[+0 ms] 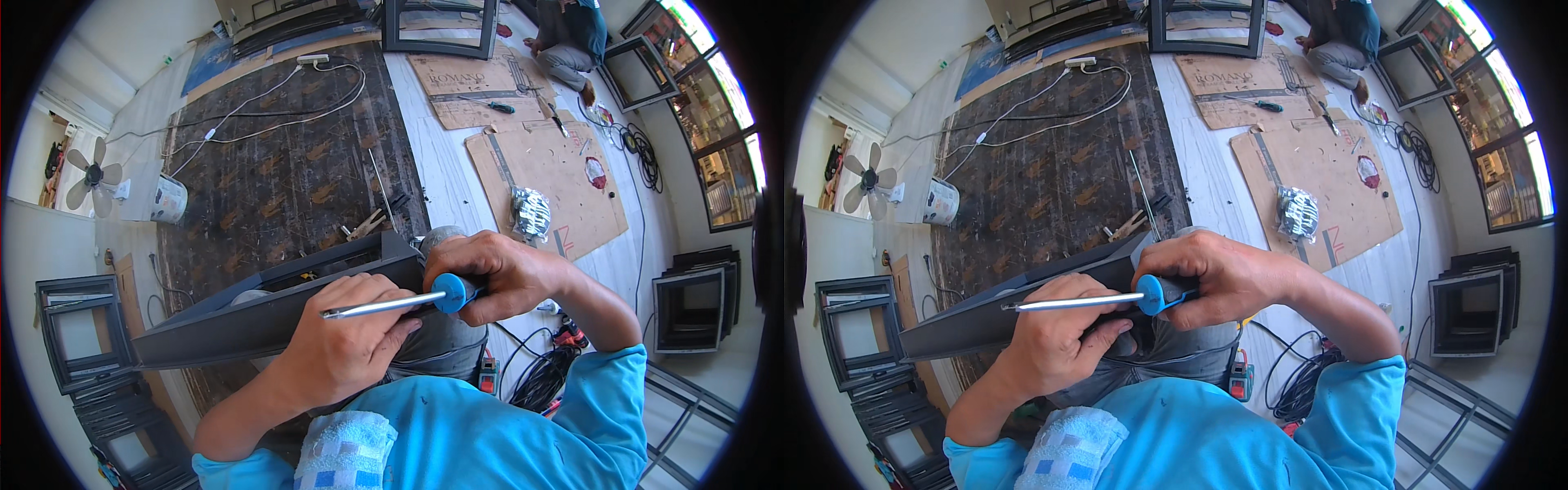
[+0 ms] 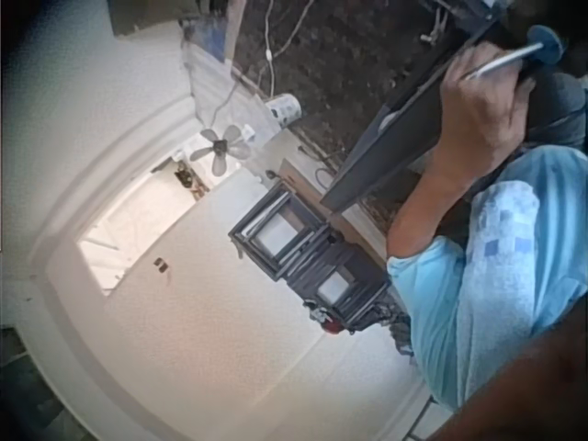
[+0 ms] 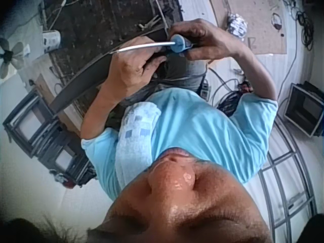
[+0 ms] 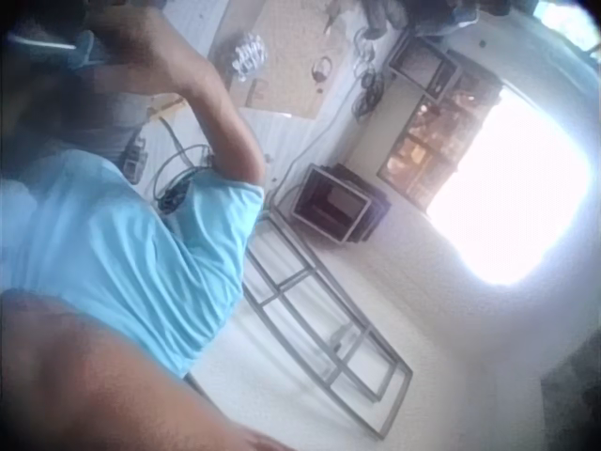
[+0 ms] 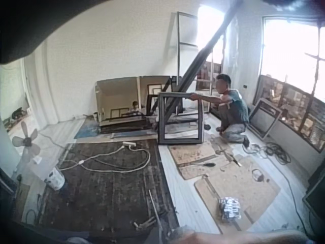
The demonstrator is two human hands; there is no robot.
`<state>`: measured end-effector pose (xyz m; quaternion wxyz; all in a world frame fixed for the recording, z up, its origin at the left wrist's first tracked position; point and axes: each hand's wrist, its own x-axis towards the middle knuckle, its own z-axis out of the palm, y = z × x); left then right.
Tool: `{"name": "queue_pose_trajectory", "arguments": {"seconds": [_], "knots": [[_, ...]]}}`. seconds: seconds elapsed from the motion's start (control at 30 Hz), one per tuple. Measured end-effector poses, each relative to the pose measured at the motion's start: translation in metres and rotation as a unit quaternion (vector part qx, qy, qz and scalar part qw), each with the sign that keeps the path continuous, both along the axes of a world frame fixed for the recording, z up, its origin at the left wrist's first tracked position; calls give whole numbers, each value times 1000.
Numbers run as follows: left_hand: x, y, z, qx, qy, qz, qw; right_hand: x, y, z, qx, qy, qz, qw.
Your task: The person installs a rubber seal strip into a metal window frame by hand and presses it into the groove using a screwdriver.
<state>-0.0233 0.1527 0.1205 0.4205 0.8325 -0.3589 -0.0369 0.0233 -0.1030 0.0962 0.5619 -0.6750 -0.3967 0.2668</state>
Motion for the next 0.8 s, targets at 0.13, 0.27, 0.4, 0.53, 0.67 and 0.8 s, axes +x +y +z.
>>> {"name": "queue_pose_trajectory", "arguments": {"seconds": [0.13, 0.27, 0.4, 0.53, 0.67, 0.8], "knots": [[-4, -2, -3, -2, -80, 1, 997, -3, 3, 7, -9, -41, 10, 999], [-9, -3, -4, 15, -109, -5, 994, -9, 4, 16, -38, -95, 13, 995], [10, -8, -12, 7, -104, -11, 994, -13, -6, 7, -68, -118, -95, 986], [19, -4, -1, -1, -102, 24, 995, -11, 4, 2, -31, -130, -151, 980], [12, 14, -17, 45, -255, 136, 956, -18, 14, -42, 96, -99, -205, 969], [-4, -24, -51, -42, -329, 193, 924, -17, -39, -65, 27, -43, -346, 937]]}}
